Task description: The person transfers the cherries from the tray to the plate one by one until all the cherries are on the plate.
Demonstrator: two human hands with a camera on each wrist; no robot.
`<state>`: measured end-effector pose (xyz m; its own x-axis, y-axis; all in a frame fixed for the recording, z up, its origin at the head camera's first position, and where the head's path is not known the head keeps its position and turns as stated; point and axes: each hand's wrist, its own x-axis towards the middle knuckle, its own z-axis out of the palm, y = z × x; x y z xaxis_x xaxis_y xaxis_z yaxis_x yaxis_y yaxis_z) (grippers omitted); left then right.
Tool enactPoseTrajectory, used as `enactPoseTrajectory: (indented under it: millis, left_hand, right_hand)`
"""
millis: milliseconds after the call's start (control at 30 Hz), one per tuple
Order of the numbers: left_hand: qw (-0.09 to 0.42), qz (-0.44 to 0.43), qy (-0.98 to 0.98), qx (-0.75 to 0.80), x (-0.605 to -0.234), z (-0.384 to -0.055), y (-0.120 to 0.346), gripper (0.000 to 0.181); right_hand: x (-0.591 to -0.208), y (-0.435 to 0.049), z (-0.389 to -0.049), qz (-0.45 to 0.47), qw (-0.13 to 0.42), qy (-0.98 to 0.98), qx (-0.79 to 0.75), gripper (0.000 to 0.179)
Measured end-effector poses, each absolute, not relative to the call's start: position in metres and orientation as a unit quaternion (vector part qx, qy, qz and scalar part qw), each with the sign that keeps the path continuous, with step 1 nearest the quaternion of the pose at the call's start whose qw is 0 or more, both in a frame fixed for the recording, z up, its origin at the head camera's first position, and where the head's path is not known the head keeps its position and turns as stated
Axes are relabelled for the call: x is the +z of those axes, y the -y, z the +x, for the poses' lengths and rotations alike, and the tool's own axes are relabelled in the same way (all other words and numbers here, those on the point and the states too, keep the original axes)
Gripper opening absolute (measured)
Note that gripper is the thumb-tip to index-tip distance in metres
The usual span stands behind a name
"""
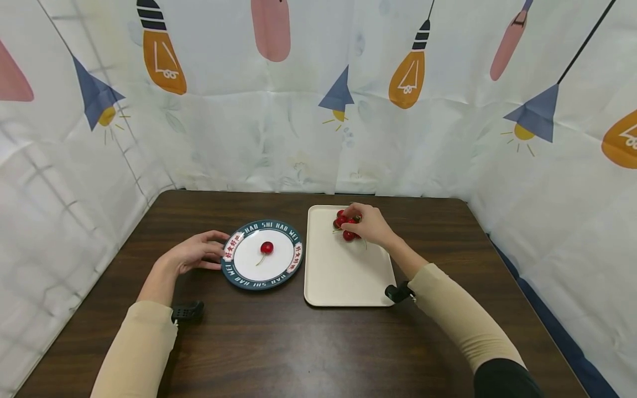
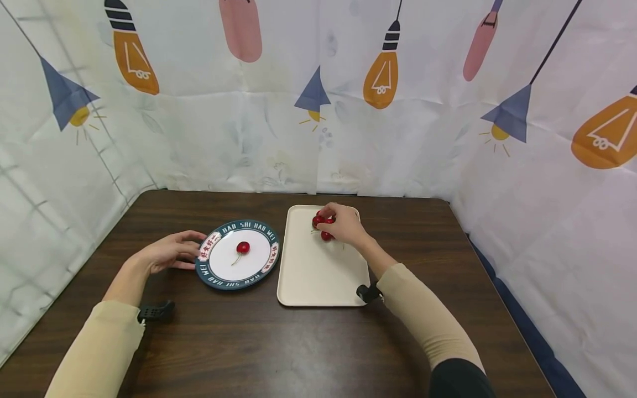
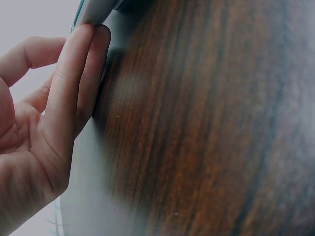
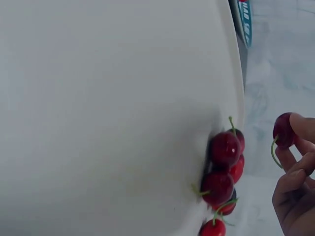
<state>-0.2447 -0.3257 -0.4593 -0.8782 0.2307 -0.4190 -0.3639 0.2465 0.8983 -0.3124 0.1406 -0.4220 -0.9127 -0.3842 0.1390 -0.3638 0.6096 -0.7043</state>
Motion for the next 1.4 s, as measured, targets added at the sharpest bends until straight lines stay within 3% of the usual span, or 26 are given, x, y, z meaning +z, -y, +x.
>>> enactPoseTrajectory:
  millis: [1400]
  left_hand:
    - [0.244, -0.042, -0.746, 0.619, -0.463, -0.247, 0.329, 0.066]
  right_hand:
    - [-0.438, -0.018, -0.277, -0.333, 0.106, -0.866, -0.357, 0.027]
